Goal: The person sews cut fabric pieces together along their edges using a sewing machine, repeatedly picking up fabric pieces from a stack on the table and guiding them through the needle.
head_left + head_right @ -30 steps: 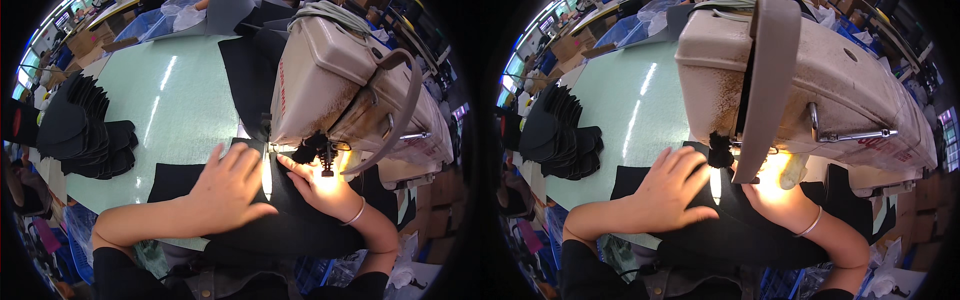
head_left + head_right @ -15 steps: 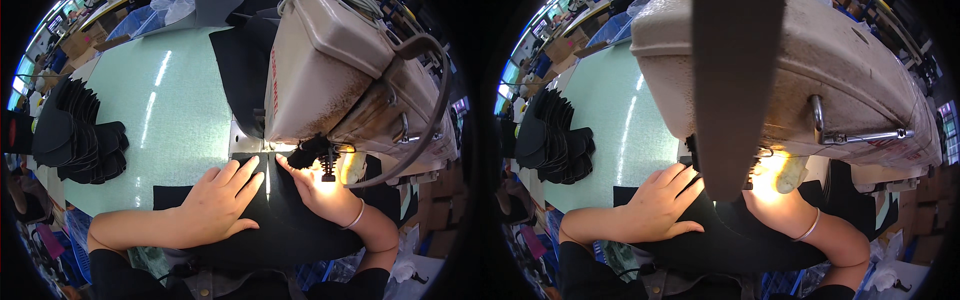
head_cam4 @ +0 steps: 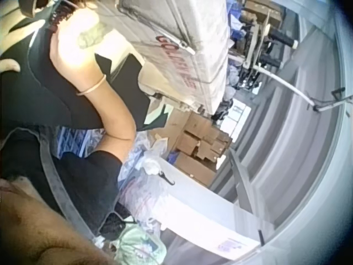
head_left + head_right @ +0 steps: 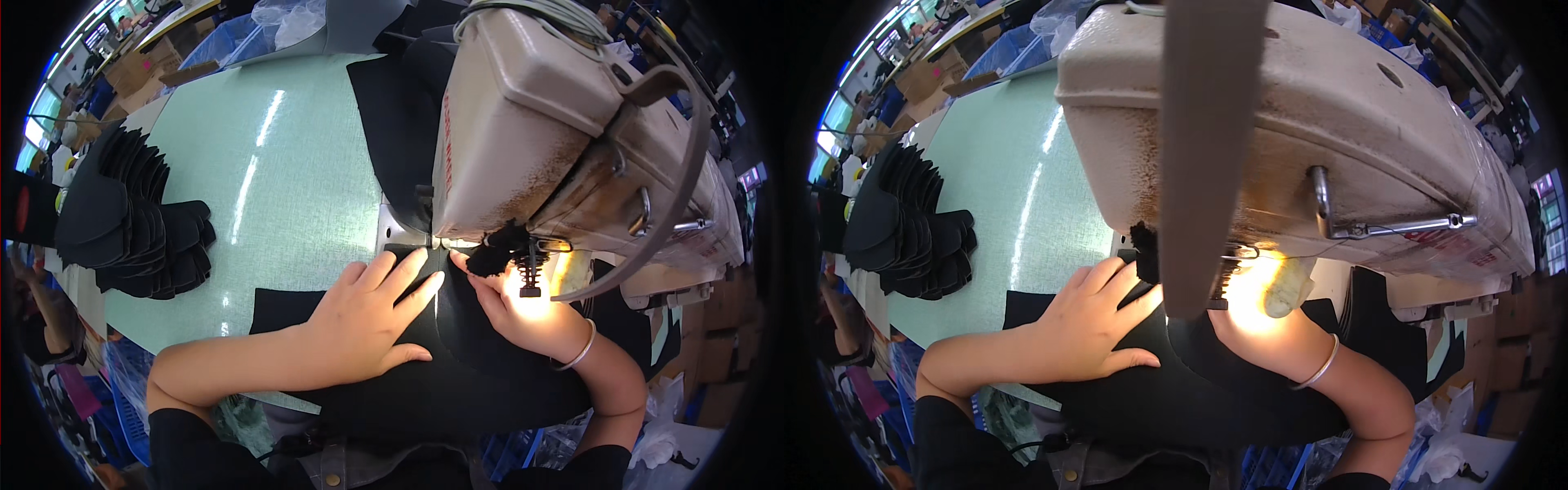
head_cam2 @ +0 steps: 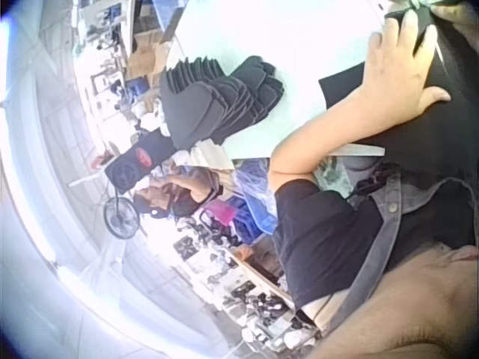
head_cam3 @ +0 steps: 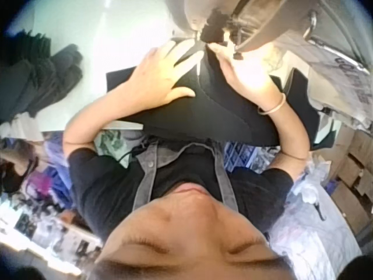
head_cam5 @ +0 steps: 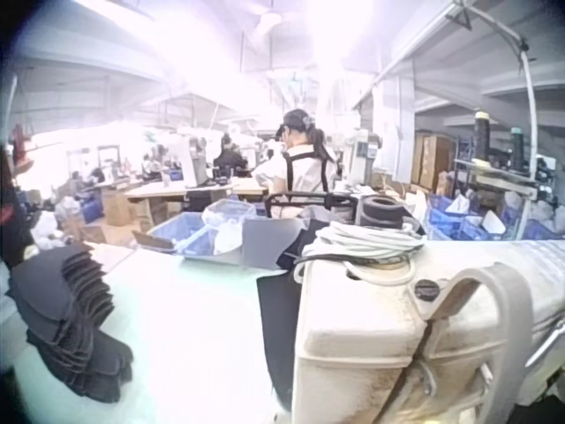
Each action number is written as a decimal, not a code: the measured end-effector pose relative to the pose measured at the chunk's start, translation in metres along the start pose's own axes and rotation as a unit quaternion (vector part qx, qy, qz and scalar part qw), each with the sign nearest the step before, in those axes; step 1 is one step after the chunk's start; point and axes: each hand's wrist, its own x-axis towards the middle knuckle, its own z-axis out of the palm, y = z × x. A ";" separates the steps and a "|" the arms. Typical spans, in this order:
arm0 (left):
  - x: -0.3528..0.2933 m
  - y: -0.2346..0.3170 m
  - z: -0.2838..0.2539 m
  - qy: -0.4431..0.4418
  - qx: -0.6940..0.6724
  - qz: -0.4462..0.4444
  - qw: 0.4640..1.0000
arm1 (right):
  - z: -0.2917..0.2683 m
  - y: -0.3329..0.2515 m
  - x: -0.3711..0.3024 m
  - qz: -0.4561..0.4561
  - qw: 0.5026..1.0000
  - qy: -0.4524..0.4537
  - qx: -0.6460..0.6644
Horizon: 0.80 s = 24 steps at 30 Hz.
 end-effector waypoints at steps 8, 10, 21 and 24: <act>0.006 -0.010 0.001 0.008 -0.001 0.012 1.000 | 0.008 0.015 -0.007 0.048 0.997 -0.045 -0.039; 0.006 -0.010 0.000 0.006 -0.010 0.006 1.000 | 0.003 0.014 -0.002 0.051 0.995 -0.078 -0.034; 0.008 -0.014 0.001 0.000 -0.017 0.008 1.000 | 0.000 0.017 -0.001 0.006 0.973 -0.150 -0.175; 0.007 -0.019 -0.001 0.021 -0.045 0.029 0.998 | -0.010 0.000 -0.005 0.043 0.981 -0.130 -0.139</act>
